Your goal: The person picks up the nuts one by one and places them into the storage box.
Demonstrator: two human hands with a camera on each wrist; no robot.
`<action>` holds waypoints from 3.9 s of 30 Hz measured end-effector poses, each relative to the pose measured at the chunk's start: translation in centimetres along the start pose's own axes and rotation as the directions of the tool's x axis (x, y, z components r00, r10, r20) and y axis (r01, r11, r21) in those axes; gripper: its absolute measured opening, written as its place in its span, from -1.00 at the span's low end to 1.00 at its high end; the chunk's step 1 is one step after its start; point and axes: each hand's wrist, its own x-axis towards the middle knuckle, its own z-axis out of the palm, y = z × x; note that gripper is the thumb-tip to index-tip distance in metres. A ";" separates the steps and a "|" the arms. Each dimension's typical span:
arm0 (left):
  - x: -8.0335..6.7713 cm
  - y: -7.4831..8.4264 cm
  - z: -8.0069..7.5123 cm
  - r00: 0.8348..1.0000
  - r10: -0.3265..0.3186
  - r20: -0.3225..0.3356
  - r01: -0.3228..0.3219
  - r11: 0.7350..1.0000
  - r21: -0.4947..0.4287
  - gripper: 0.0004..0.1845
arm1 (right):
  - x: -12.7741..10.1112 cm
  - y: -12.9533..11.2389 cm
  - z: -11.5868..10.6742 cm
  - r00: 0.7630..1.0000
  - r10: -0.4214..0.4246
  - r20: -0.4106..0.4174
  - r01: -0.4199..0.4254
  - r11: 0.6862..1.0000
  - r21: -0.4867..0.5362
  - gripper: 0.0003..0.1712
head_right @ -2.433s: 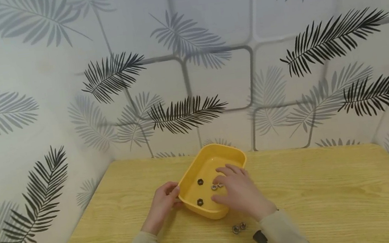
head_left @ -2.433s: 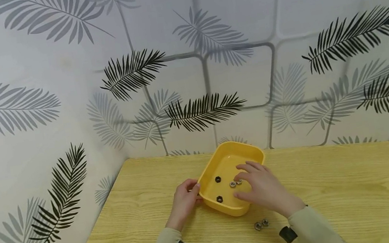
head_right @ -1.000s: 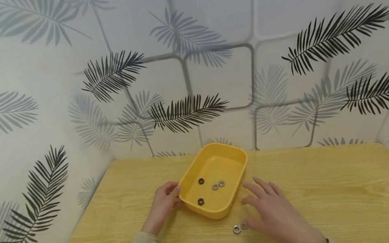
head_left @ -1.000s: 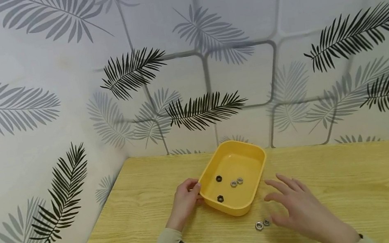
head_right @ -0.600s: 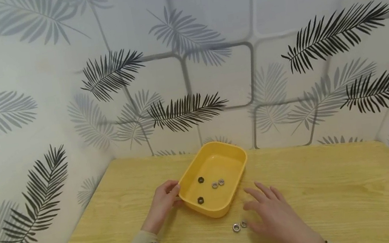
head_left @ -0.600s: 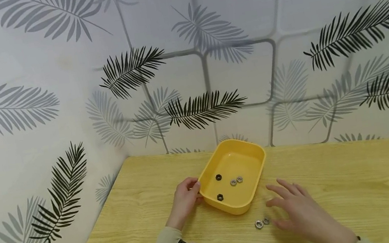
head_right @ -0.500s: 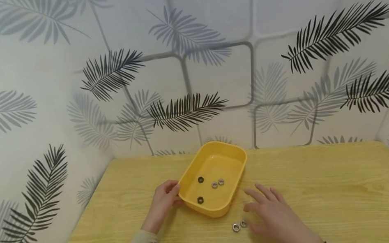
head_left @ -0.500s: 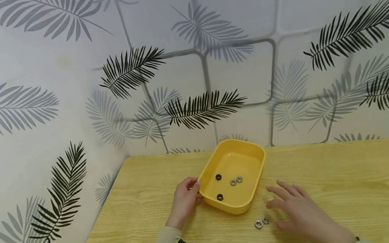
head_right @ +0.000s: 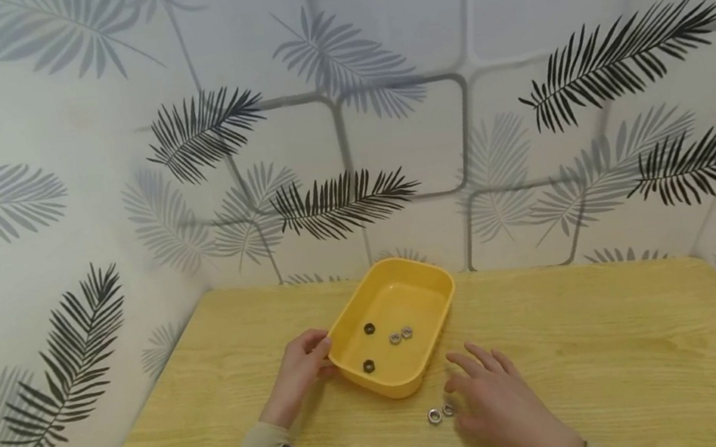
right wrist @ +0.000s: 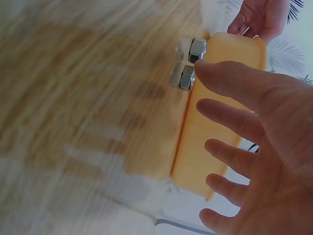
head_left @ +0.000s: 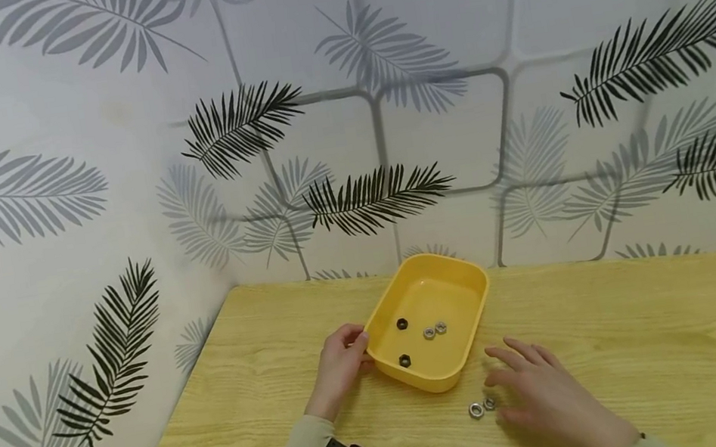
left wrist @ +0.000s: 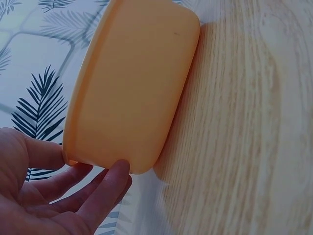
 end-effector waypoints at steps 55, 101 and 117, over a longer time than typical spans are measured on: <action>-0.1 -0.1 0.0 1.000 0.018 0.002 -0.018 1.000 -0.001 -0.71 | 0.2 -0.3 1.2 0.998 0.047 0.049 -0.049 0.998 0.037 -0.79; -0.1 0.0 0.0 1.000 0.007 0.002 -0.007 1.000 -0.009 -0.70 | 0.3 0.3 -3.2 0.996 0.082 -0.046 -0.082 0.997 -0.010 -0.74; -0.2 0.2 0.0 1.000 0.009 -0.006 -0.009 1.000 0.009 -0.71 | 0.8 0.5 -4.5 0.991 0.059 -0.121 -0.062 0.998 -0.021 -0.75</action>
